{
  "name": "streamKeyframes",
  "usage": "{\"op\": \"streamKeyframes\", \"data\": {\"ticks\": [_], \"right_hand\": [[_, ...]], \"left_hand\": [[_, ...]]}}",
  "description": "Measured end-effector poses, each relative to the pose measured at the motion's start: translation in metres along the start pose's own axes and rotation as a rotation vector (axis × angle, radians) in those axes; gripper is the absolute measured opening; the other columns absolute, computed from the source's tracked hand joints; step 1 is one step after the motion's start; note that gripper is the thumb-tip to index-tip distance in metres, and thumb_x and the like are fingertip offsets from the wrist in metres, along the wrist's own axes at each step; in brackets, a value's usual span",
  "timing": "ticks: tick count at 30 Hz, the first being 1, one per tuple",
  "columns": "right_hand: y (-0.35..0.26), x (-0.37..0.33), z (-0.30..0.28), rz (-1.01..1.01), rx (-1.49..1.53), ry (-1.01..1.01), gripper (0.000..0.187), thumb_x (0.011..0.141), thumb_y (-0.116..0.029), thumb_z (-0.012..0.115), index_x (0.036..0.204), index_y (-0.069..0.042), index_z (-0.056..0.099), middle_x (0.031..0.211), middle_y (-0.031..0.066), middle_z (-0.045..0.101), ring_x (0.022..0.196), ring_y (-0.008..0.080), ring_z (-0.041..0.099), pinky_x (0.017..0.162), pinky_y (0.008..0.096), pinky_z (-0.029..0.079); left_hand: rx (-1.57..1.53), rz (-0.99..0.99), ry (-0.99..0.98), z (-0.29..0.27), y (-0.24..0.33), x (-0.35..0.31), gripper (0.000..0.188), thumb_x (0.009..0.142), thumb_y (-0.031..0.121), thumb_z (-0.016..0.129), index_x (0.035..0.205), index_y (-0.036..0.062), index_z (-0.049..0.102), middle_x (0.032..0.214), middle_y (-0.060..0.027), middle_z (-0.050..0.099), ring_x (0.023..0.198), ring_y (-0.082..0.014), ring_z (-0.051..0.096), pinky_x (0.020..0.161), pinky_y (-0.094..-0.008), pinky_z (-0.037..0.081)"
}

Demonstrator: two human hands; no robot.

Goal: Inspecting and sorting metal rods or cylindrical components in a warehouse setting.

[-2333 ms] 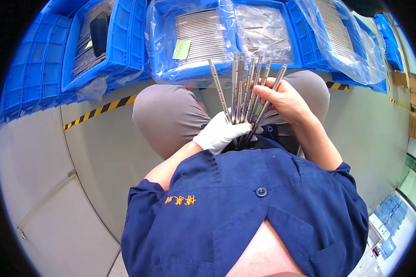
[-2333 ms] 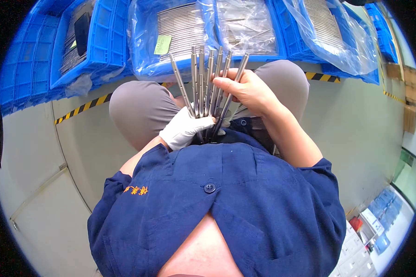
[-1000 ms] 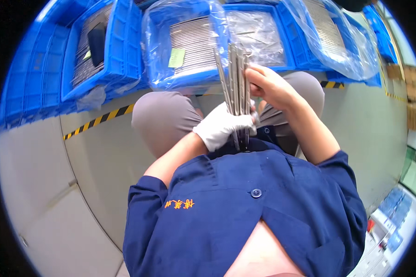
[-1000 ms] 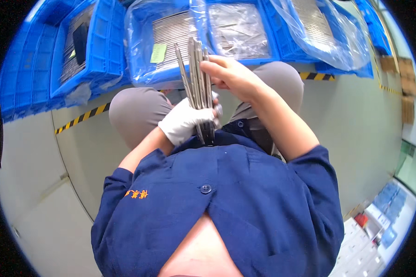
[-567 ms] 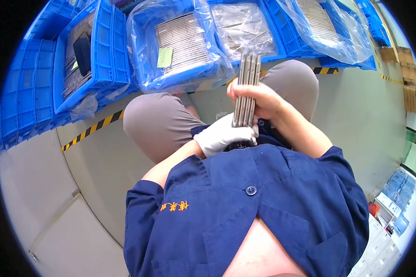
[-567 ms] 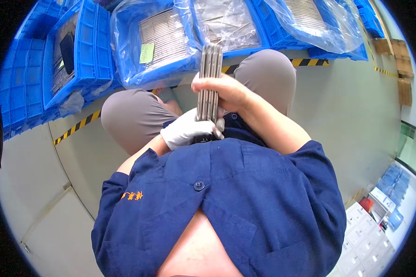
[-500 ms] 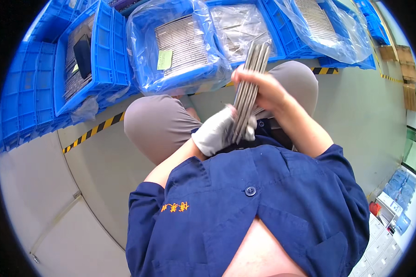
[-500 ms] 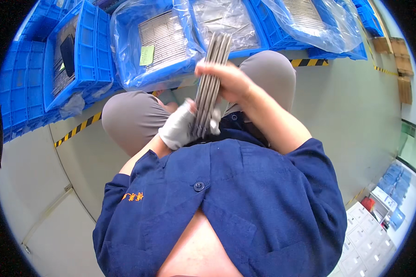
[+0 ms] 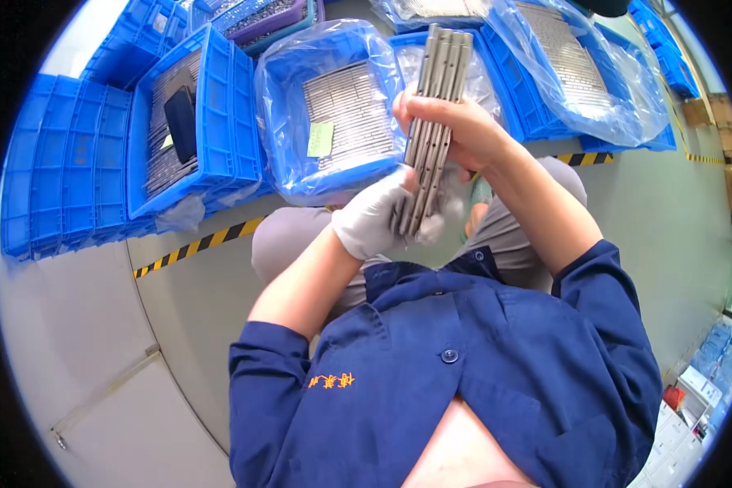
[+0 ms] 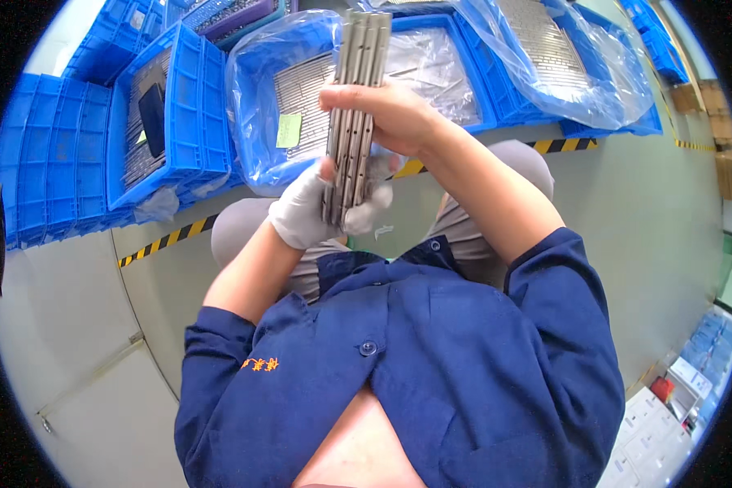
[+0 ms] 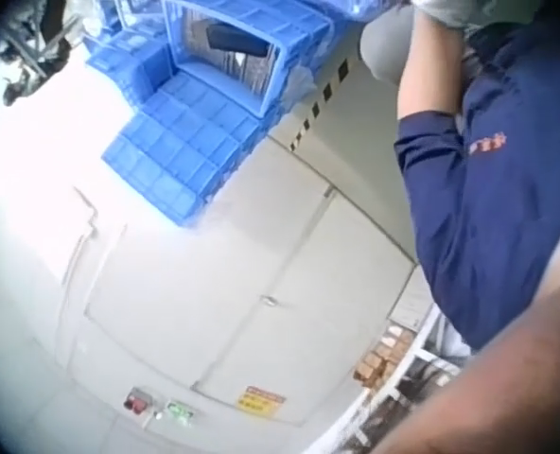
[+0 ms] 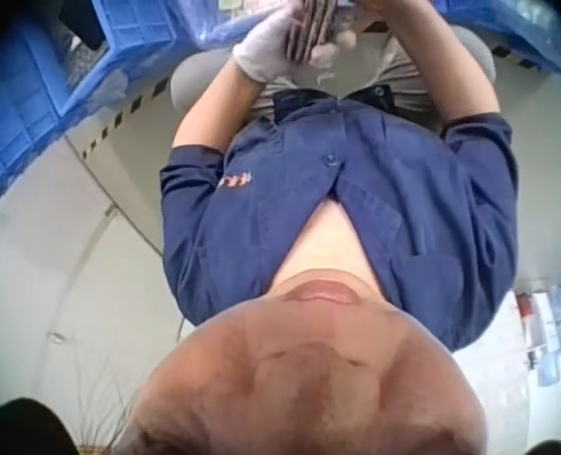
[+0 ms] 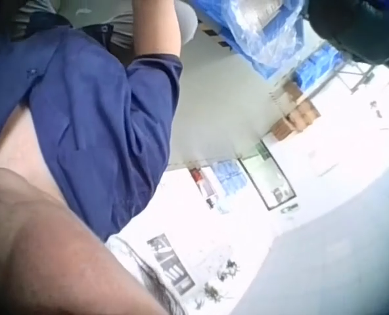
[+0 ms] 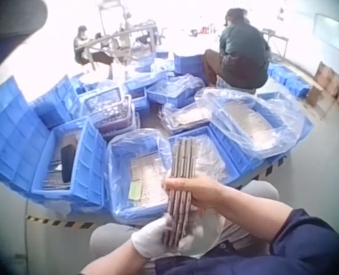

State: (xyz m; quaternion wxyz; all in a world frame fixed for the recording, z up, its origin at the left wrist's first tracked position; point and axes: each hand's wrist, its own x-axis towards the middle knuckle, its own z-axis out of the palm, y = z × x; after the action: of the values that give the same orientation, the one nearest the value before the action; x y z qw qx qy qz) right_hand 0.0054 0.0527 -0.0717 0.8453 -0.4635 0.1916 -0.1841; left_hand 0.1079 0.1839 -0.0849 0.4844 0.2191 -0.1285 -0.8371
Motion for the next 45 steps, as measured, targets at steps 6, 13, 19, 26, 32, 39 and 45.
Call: {"op": "streamKeyframes", "data": {"ticks": [6, 13, 19, 26, 32, 39, 45], "right_hand": [[-0.031, 0.031, -0.030, -0.057, 0.132, 0.304, 0.048, 0.083, -0.045, 0.047, 0.106, -0.004, 0.050, 0.074, 0.0000, 0.046, 0.056, 0.0062, 0.037, 0.051, 0.0165, 0.032], [0.013, 0.041, -0.068, 0.141, -0.419, 0.142, 0.044, 0.066, 0.006, 0.042, 0.107, -0.005, 0.053, 0.093, 0.0091, 0.054, 0.073, 0.0125, 0.050, 0.065, 0.0238, 0.043], [0.020, 0.034, -0.057, -0.397, -1.514, -0.156, 0.036, 0.068, 0.006, 0.045, 0.099, -0.007, 0.058, 0.104, 0.0097, 0.056, 0.091, 0.0329, 0.053, 0.078, 0.0374, 0.044], [-0.016, 0.042, -0.050, -0.008, -1.037, 0.339, 0.016, 0.080, -0.006, 0.053, 0.095, -0.003, 0.058, 0.071, 0.0055, 0.059, 0.056, 0.0080, 0.049, 0.053, 0.0231, 0.042], [-0.034, 0.039, -0.064, -0.282, -0.038, 0.190, 0.033, 0.088, -0.015, 0.043, 0.118, 0.001, 0.043, 0.108, 0.0158, 0.053, 0.088, 0.0165, 0.056, 0.081, 0.0285, 0.045], [-0.026, 0.040, -0.052, -0.400, -0.163, 0.219, 0.030, 0.088, -0.011, 0.044, 0.115, 0.003, 0.046, 0.103, 0.0137, 0.055, 0.094, 0.0204, 0.056, 0.084, 0.0287, 0.044], [-0.003, 0.043, -0.035, -0.697, -0.640, 0.454, 0.026, 0.086, -0.005, 0.046, 0.110, 0.003, 0.051, 0.098, 0.0108, 0.059, 0.087, 0.0154, 0.059, 0.080, 0.0245, 0.043]], "left_hand": [[0.786, 0.060, 0.517, -0.005, 0.046, 0.003, 0.019, 0.079, 0.028, 0.054, 0.077, 0.0092, 0.054, 0.053, 0.0050, 0.042, 0.043, -0.0039, 0.035, 0.040, -0.0198, 0.026], [0.739, 0.231, 0.642, -0.020, 0.067, 0.006, 0.025, 0.082, 0.031, 0.053, 0.077, 0.0063, 0.056, 0.058, 0.0032, 0.045, 0.049, -0.0040, 0.037, 0.044, -0.0186, 0.027], [0.655, 0.175, 0.672, -0.032, 0.074, 0.014, 0.018, 0.080, 0.022, 0.056, 0.077, 0.0045, 0.056, 0.057, 0.0017, 0.047, 0.048, -0.0047, 0.039, 0.043, -0.0181, 0.028], [0.660, 0.229, 0.756, -0.032, 0.080, 0.016, 0.019, 0.079, 0.020, 0.056, 0.072, 0.0020, 0.057, 0.051, 0.0025, 0.043, 0.044, -0.0045, 0.036, 0.042, -0.0185, 0.025], [0.676, 0.238, 0.784, -0.028, 0.075, 0.017, 0.020, 0.079, 0.021, 0.057, 0.070, 0.0023, 0.057, 0.049, 0.0032, 0.043, 0.043, -0.0036, 0.036, 0.041, -0.0185, 0.025], [0.737, 0.194, 0.781, -0.021, 0.077, 0.012, 0.020, 0.079, 0.021, 0.057, 0.071, 0.0028, 0.057, 0.050, 0.0029, 0.043, 0.043, -0.0037, 0.037, 0.040, -0.0181, 0.026], [0.716, 0.267, 0.800, -0.030, 0.064, 0.012, 0.021, 0.079, 0.022, 0.057, 0.071, 0.0026, 0.057, 0.051, 0.0025, 0.044, 0.043, -0.0039, 0.037, 0.040, -0.0185, 0.027]]}}
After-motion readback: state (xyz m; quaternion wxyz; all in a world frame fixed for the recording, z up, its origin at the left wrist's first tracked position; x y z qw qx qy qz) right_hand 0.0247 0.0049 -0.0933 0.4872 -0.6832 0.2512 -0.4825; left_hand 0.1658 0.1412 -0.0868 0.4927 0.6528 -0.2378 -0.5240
